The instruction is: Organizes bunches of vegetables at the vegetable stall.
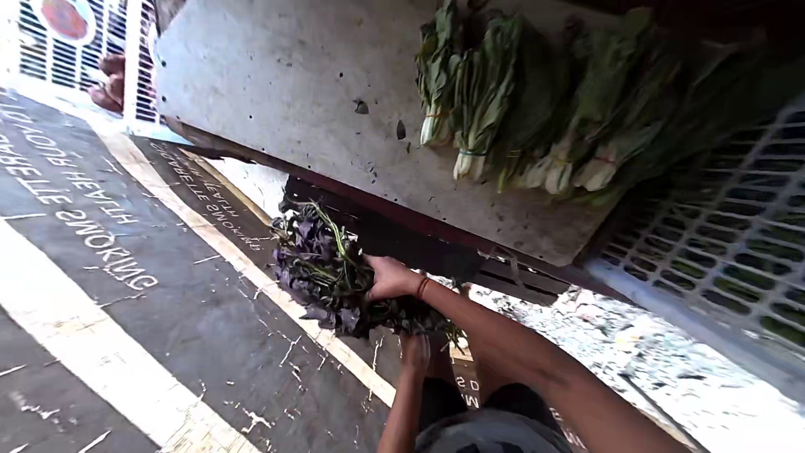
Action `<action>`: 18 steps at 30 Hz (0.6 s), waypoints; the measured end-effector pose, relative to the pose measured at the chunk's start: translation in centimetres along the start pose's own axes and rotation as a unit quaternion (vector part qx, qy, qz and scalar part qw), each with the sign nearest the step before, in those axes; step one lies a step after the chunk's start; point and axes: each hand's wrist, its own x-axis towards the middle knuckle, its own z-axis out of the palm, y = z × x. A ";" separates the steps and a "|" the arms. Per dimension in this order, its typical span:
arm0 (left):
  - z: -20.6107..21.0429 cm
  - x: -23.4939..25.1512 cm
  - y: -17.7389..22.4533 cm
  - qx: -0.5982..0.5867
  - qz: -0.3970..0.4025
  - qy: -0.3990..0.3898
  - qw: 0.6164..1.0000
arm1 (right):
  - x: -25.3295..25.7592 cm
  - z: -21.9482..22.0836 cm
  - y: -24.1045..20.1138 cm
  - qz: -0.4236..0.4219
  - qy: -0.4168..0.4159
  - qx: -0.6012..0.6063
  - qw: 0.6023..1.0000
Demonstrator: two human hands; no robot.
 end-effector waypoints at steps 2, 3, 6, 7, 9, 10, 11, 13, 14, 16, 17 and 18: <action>0.1 2.3 0.7 0.111 -0.025 -0.047 0.992 | 0.8 -1.1 1.0 0.024 0.022 -0.025 0.999; 0.4 3.7 0.7 0.175 -0.034 -0.071 0.981 | 1.0 -1.6 2.2 0.029 0.048 -0.014 0.998; 1.3 8.8 -1.7 0.213 -0.053 -0.121 0.968 | 1.8 -2.3 8.4 0.060 0.129 0.088 0.986; 1.6 10.4 -3.8 0.143 -0.067 -0.123 0.980 | 2.1 -2.0 11.3 0.090 0.144 0.114 0.979; 2.4 13.3 -7.7 0.065 -0.079 -0.136 0.985 | 3.1 -1.1 17.4 0.143 0.190 0.159 0.958; 2.7 14.1 -9.0 0.072 -0.086 -0.144 0.983 | 3.1 -0.6 19.5 0.172 0.215 0.200 0.940; 2.9 14.2 -9.4 0.075 -0.095 -0.153 0.981 | 2.6 0.0 21.2 0.203 0.241 0.249 0.916; 3.1 13.3 -9.0 0.057 -0.105 -0.151 0.981 | 1.8 1.1 23.6 0.232 0.270 0.316 0.880; 2.8 12.7 -8.8 0.039 -0.107 -0.146 0.983 | 1.5 1.4 24.1 0.227 0.266 0.330 0.877; 1.5 11.1 -7.6 0.007 -0.124 -0.138 0.983 | 0.5 1.5 22.9 0.210 0.243 0.367 0.873; 0.6 10.4 -6.6 -0.007 -0.136 -0.137 0.981 | 0.1 1.4 21.8 0.192 0.251 0.405 0.858; -0.4 9.6 -5.2 -0.020 -0.148 -0.140 0.979 | 0.0 1.4 21.1 0.164 0.280 0.456 0.828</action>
